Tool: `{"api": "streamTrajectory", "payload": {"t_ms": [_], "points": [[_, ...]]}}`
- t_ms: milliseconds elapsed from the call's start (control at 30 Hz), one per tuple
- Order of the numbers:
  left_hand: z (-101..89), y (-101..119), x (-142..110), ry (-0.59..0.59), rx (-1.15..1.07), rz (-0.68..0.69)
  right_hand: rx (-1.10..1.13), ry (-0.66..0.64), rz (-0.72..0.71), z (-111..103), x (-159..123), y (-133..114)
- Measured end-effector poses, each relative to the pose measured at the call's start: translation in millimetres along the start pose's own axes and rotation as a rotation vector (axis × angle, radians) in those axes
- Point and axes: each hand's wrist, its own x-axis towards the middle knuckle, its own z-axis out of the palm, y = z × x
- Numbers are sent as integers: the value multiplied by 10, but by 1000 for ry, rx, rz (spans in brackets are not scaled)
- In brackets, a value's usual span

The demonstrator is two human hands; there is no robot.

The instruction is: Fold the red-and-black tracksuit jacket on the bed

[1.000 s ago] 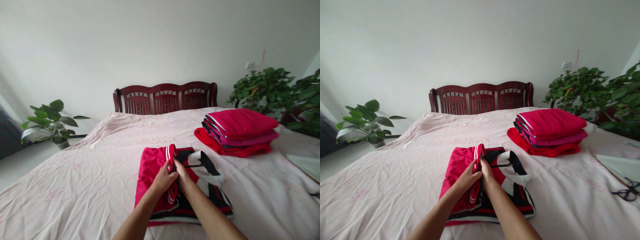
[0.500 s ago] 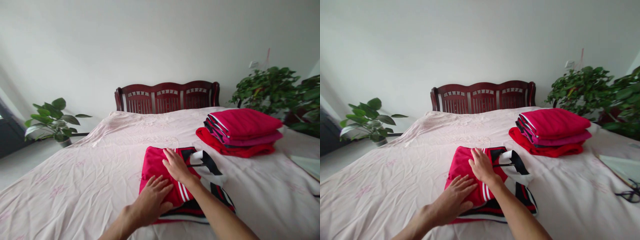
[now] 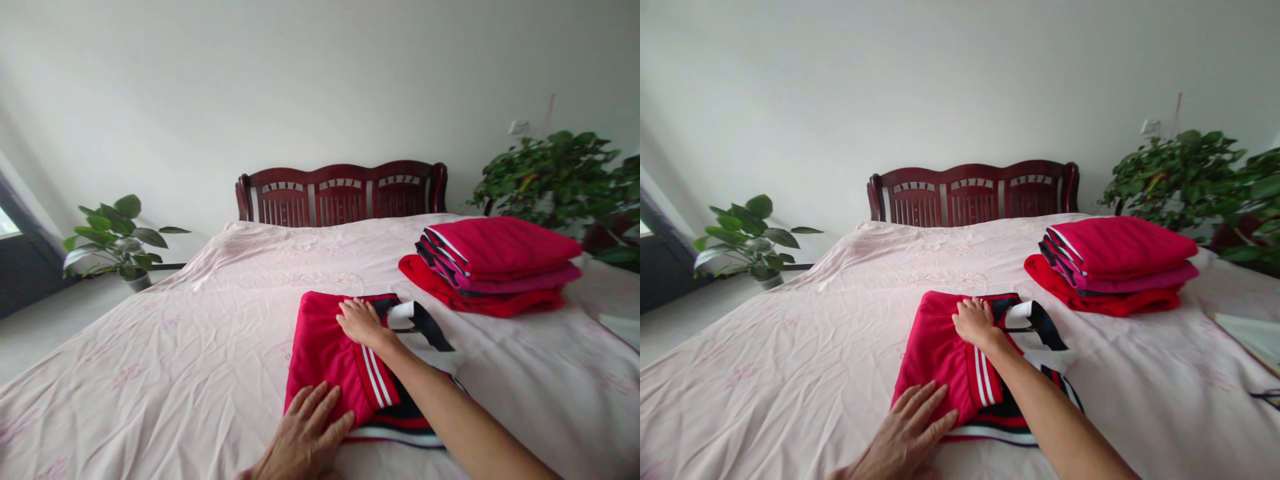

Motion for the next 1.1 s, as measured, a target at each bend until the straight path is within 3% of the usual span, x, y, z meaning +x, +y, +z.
{"api": "streamTrajectory", "payload": {"t_ms": [100,200,367,500,567,700,800,867,1000,1100], "points": [[165,45,39,76,116,107,23,66,5,-65,240,-299],[284,112,106,141,203,169,50,69,-4,60,418,-498],[346,179,138,173,149,148,68,-59,15,487,440,-405],[200,144,89,119,-73,154,70,-14,22,526,384,-327],[67,35,49,199,-237,20,64,33,42,423,315,-369],[-224,-318,29,543,-712,-628,62,89,56,225,-13,-474],[-404,-483,127,523,-1190,-906,66,102,61,213,-340,-422],[-472,-493,245,425,-1387,-937,66,90,104,252,-503,-316],[-466,-420,513,277,-1641,-794,94,90,182,314,-601,-99],[-445,-409,630,246,-1774,-875,134,126,193,322,-553,-40]]}}
